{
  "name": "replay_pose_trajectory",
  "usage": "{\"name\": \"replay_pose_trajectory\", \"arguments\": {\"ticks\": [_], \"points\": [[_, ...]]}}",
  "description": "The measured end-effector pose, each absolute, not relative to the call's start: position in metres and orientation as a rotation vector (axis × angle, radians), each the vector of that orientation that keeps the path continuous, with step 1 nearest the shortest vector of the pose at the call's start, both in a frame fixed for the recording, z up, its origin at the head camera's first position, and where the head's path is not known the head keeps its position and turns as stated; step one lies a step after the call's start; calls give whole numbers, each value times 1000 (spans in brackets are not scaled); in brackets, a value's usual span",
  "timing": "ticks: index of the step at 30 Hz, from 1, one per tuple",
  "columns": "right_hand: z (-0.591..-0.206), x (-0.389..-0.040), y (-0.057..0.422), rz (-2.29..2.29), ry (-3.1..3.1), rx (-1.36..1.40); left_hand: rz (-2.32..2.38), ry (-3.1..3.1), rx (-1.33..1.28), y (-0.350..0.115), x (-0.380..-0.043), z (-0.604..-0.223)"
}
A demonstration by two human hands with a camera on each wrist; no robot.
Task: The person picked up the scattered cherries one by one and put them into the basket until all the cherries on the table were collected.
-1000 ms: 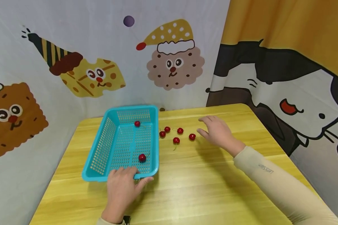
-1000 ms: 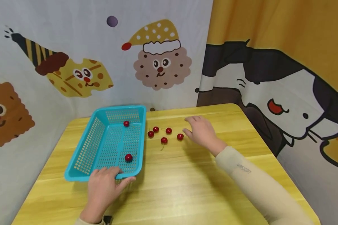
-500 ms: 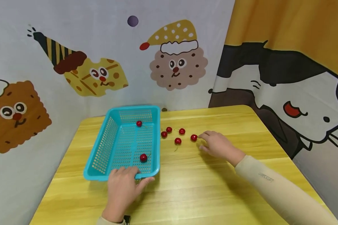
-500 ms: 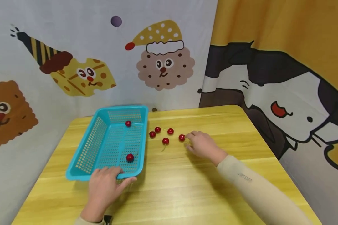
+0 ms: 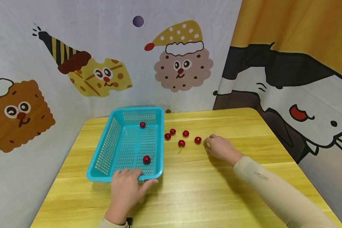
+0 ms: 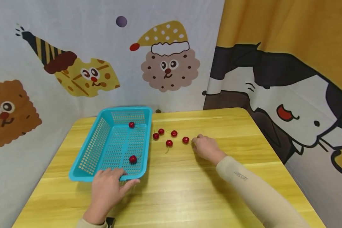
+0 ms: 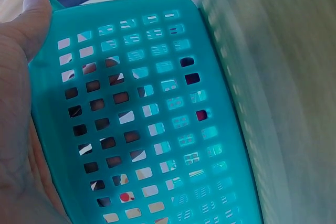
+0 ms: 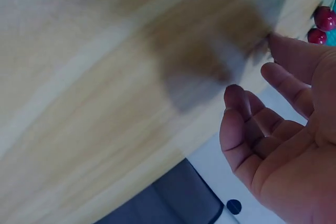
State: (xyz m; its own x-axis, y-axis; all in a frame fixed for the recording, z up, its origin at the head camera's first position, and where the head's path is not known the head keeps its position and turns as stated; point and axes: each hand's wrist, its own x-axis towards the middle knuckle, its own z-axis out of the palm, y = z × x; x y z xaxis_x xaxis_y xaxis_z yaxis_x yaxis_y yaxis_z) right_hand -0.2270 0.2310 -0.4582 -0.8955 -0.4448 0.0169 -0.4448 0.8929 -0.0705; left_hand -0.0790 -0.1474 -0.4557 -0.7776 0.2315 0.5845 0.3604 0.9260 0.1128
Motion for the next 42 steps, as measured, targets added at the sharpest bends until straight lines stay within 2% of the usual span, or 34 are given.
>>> {"name": "replay_pose_trajectory", "arguments": {"ticks": [24, 35, 42], "points": [[-469, -245, 178, 230, -3098, 662, -304, -2475, -424, -146, -79, -455], [-471, -248, 173, 235, -3028, 633, -290, -2479, -424, -146, -79, -457], [-462, -248, 161, 259, -3015, 765, -283, -2475, -423, -147, -80, -455]]}}
